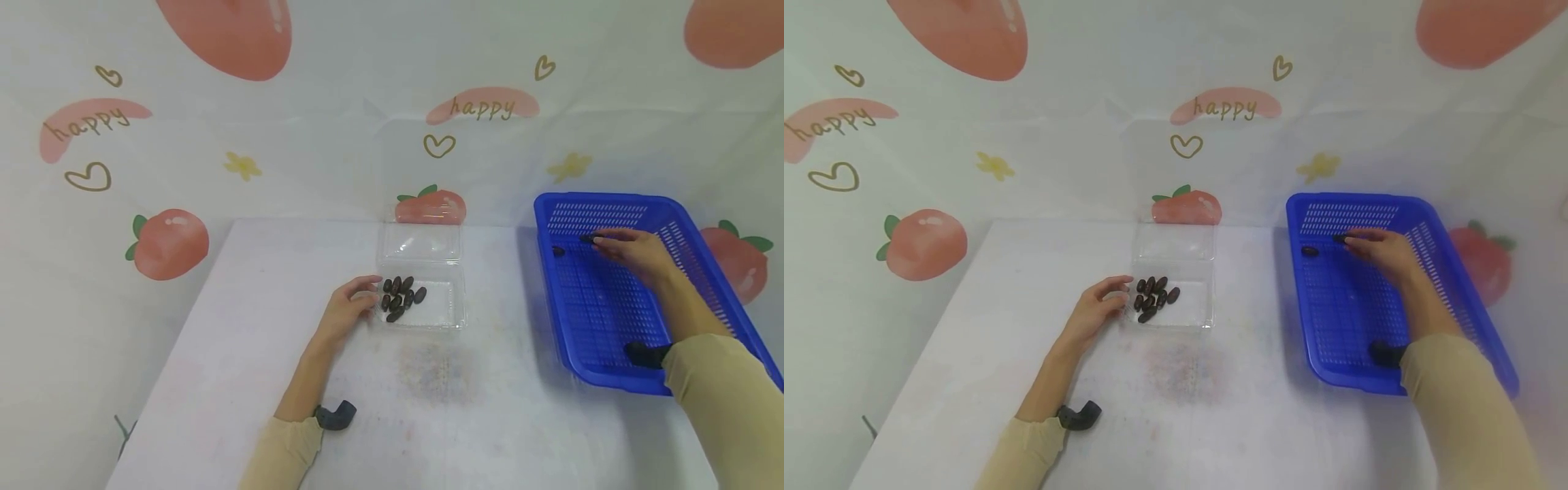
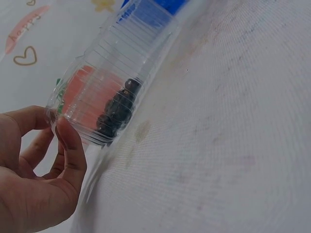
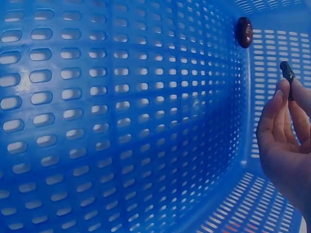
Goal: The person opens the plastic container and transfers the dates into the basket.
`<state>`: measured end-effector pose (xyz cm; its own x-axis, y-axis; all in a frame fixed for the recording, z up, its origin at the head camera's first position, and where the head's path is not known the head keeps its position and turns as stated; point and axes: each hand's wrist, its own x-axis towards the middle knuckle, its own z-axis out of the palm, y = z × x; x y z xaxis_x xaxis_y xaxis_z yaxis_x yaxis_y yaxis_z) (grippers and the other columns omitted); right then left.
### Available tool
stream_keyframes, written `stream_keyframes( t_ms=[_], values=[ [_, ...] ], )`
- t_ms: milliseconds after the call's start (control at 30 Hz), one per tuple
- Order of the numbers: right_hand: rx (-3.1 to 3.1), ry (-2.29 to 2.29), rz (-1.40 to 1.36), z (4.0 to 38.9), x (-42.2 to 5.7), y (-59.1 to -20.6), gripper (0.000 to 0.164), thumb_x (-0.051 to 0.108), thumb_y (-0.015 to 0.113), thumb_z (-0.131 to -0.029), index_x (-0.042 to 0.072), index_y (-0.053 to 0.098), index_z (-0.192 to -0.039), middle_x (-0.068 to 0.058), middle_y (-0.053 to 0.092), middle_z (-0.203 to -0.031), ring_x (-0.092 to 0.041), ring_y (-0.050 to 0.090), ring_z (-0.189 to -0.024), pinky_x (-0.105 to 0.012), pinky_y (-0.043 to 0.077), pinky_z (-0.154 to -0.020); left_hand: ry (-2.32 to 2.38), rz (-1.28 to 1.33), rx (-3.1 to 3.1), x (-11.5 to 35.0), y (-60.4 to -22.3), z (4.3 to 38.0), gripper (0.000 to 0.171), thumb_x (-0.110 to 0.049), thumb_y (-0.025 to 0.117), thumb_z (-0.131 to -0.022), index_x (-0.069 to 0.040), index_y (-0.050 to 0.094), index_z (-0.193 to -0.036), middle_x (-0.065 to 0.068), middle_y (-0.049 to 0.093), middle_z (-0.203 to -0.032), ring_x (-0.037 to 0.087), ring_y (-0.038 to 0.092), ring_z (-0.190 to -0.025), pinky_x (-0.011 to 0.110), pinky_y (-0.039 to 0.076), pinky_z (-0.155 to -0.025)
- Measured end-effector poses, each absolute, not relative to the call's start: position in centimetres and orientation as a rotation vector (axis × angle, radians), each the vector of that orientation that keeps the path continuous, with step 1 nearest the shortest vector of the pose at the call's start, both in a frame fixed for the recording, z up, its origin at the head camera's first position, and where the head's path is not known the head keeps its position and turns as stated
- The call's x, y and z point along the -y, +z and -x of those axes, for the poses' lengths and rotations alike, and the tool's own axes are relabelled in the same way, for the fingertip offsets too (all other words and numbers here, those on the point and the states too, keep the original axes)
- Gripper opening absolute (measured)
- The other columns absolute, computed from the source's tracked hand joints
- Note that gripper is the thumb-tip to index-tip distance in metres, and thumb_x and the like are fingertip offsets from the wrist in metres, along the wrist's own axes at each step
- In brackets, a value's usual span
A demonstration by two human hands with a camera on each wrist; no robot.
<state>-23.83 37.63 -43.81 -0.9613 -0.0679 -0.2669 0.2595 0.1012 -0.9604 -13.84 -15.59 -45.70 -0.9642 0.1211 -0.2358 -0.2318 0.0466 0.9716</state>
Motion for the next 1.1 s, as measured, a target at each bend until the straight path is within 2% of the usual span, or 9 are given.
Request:
stream_keyframes(
  t_ms=[100, 233, 433, 533, 667, 800, 867, 1000, 1100],
  values=[
    [-2.036, -2.034, -0.173, 23.8, -37.7, -44.2, 0.024, 0.003, 0.061, -0.097, 0.021, 0.076, -0.092, 0.008, 0.072, -0.089, -0.004, 0.070, -0.082, -0.018, 0.056, -0.074, 2.001, 0.111, -2.073, 15.6, -45.7, 13.8, 0.043, 0.002, 0.062, -0.092, 0.002, 0.058, -0.135, 0.015, 0.054, -0.119, 0.015, 0.054, -0.082, 0.024, 0.053, -0.069],
    [-1.985, -2.039, -0.159, 24.0, -37.6, -44.4, 0.024, 0.000, 0.061, -0.096, 0.019, 0.075, -0.091, 0.005, 0.073, -0.089, -0.007, 0.071, -0.083, -0.020, 0.057, -0.076, 2.012, 0.112, -2.068, 15.6, -45.6, 13.8, 0.043, 0.003, 0.062, -0.092, 0.003, 0.058, -0.134, 0.018, 0.054, -0.121, 0.015, 0.054, -0.083, 0.024, 0.053, -0.069],
    [-2.114, -1.801, -0.190, 23.9, -38.0, -44.8, 0.021, 0.009, 0.062, -0.098, 0.026, 0.071, -0.089, 0.010, 0.072, -0.089, -0.005, 0.070, -0.085, -0.023, 0.057, -0.078, 2.024, 0.107, -2.050, 15.5, -45.6, 13.8, 0.043, 0.003, 0.062, -0.092, 0.004, 0.057, -0.135, 0.023, 0.052, -0.124, 0.013, 0.055, -0.081, 0.024, 0.053, -0.069],
    [-2.158, -1.727, -0.183, 23.9, -38.2, -45.1, 0.017, 0.010, 0.060, -0.099, 0.023, 0.069, -0.094, 0.011, 0.072, -0.089, -0.005, 0.070, -0.085, -0.024, 0.058, -0.079, 2.023, 0.103, -2.053, 15.5, -45.6, 13.7, 0.043, 0.003, 0.062, -0.092, 0.004, 0.057, -0.135, 0.024, 0.052, -0.125, 0.014, 0.055, -0.082, 0.024, 0.053, -0.069],
    [-2.168, -1.720, -0.176, 24.0, -38.2, -45.3, 0.013, 0.008, 0.059, -0.099, 0.017, 0.069, -0.100, 0.010, 0.072, -0.088, -0.006, 0.070, -0.085, -0.025, 0.058, -0.079, 2.033, 0.105, -2.082, 15.8, -47.4, 14.2, 0.041, -0.001, 0.063, -0.092, -0.002, 0.060, -0.133, 0.020, 0.054, -0.124, 0.016, 0.055, -0.085, 0.024, 0.053, -0.069],
    [-2.213, -1.705, -0.207, 24.1, -38.1, -45.7, 0.016, 0.010, 0.064, -0.096, 0.023, 0.072, -0.092, 0.012, 0.072, -0.086, -0.004, 0.070, -0.083, -0.024, 0.058, -0.077, 2.047, 0.116, -2.102, 16.0, -48.9, 14.6, 0.039, -0.003, 0.064, -0.091, -0.008, 0.064, -0.130, 0.014, 0.056, -0.120, 0.017, 0.056, -0.086, 0.023, 0.053, -0.067],
    [-2.273, -1.654, -0.234, 24.2, -38.0, -46.0, 0.020, 0.014, 0.068, -0.095, 0.031, 0.071, -0.085, 0.015, 0.071, -0.084, -0.001, 0.069, -0.081, -0.022, 0.058, -0.075, 2.052, 0.125, -2.092, 16.0, -49.0, 14.6, 0.039, -0.003, 0.065, -0.090, -0.008, 0.065, -0.129, 0.013, 0.056, -0.119, 0.017, 0.056, -0.086, 0.023, 0.053, -0.067],
    [-2.365, -1.562, -0.259, 24.3, -37.9, -46.3, 0.014, 0.019, 0.071, -0.093, 0.031, 0.073, -0.087, 0.020, 0.068, -0.081, 0.003, 0.067, -0.077, -0.018, 0.057, -0.071, 2.052, 0.131, -2.084, 15.9, -49.0, 14.5, 0.039, -0.004, 0.065, -0.090, -0.009, 0.065, -0.129, 0.011, 0.056, -0.119, 0.017, 0.056, -0.087, 0.024, 0.054, -0.067],
    [-2.371, -1.564, -0.245, 24.4, -37.8, -46.4, 0.014, 0.015, 0.069, -0.094, 0.027, 0.075, -0.091, 0.020, 0.068, -0.081, 0.004, 0.067, -0.076, -0.018, 0.056, -0.071, 2.053, 0.113, -2.102, 15.8, -48.8, 14.5, 0.040, -0.004, 0.065, -0.090, -0.008, 0.064, -0.130, 0.012, 0.055, -0.119, 0.017, 0.056, -0.087, 0.024, 0.054, -0.067]
  ],
)
